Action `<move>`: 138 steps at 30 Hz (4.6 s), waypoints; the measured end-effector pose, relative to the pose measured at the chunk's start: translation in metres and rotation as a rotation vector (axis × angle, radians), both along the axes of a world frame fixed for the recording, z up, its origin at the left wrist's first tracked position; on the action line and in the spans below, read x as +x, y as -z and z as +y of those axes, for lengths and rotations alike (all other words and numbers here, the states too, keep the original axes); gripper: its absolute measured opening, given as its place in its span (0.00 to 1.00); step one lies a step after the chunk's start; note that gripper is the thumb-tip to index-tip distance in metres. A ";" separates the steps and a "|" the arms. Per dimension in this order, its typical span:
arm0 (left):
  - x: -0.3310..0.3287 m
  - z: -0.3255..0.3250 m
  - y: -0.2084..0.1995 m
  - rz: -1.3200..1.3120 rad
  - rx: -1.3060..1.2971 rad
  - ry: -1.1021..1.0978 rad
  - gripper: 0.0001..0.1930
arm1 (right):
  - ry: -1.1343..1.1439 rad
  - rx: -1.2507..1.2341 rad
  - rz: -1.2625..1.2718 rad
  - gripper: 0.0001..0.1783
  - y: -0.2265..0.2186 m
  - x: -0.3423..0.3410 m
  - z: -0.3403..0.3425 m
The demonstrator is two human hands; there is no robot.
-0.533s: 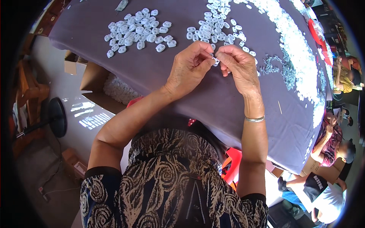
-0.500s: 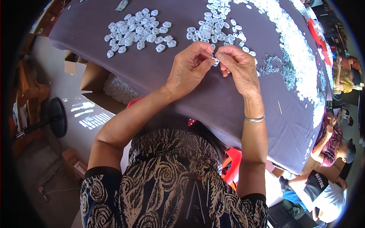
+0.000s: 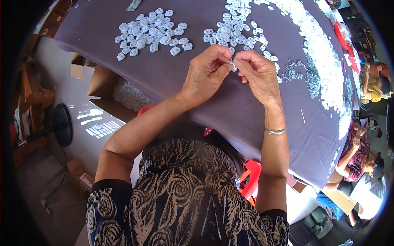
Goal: Assembling small metal rings into white plastic components on a table.
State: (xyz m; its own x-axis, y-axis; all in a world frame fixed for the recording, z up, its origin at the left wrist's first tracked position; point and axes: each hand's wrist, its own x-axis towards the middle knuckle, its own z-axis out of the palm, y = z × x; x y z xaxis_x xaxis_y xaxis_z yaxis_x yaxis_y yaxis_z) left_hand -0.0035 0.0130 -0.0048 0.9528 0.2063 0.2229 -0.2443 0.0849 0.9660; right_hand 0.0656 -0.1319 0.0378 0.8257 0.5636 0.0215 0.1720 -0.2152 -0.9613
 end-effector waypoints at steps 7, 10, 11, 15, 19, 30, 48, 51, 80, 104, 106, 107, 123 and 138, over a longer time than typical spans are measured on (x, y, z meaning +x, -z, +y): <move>0.000 -0.006 -0.001 -0.029 -0.043 -0.090 0.08 | 0.041 -0.027 -0.039 0.05 0.001 -0.004 0.004; 0.000 -0.005 0.000 -0.014 -0.038 -0.094 0.08 | 0.059 -0.009 -0.012 0.05 0.002 -0.005 0.006; 0.001 -0.005 0.001 -0.028 -0.048 -0.093 0.08 | 0.057 -0.002 -0.002 0.05 0.003 -0.005 0.005; 0.002 -0.001 -0.001 0.007 -0.019 -0.067 0.08 | 0.057 -0.025 0.000 0.05 -0.001 -0.005 0.006; 0.003 -0.001 0.000 -0.010 -0.023 -0.061 0.08 | 0.057 -0.001 -0.032 0.06 -0.004 -0.004 0.005; 0.005 0.010 -0.005 -0.029 0.017 -0.107 0.08 | 0.183 0.058 -0.075 0.03 0.003 0.009 -0.008; 0.008 0.014 0.001 -0.011 0.010 -0.169 0.08 | -0.002 -0.316 -0.696 0.09 0.008 -0.004 0.002; 0.006 0.012 -0.004 -0.030 0.024 -0.148 0.07 | -0.012 -0.326 -0.681 0.09 0.007 -0.005 0.003; 0.010 0.008 -0.003 -0.076 0.002 -0.090 0.07 | -0.040 0.611 0.459 0.07 -0.008 0.009 -0.022; 0.002 0.014 0.009 -0.055 0.179 -0.073 0.06 | 0.026 0.462 0.178 0.04 0.021 0.019 -0.014; 0.003 0.017 0.010 -0.027 0.148 -0.066 0.06 | 0.010 0.454 0.178 0.05 0.022 0.020 -0.011; 0.003 0.015 0.008 -0.023 0.153 -0.053 0.06 | 0.023 0.460 0.180 0.05 0.022 0.021 -0.013; 0.009 0.025 0.016 -0.058 0.240 -0.044 0.06 | 0.016 0.437 0.188 0.14 0.024 0.023 -0.014; -0.009 0.018 0.007 -0.035 0.244 -0.034 0.08 | -0.039 0.337 0.184 0.14 0.019 0.020 -0.002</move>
State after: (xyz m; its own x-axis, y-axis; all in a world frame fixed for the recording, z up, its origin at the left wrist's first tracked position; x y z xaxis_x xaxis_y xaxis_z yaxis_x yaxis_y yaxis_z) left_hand -0.0126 0.0312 -0.0116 0.9370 0.1742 0.3027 -0.2766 -0.1586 0.9478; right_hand 0.0856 -0.1338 0.0187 0.8109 0.5817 0.0641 -0.0086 0.1214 -0.9926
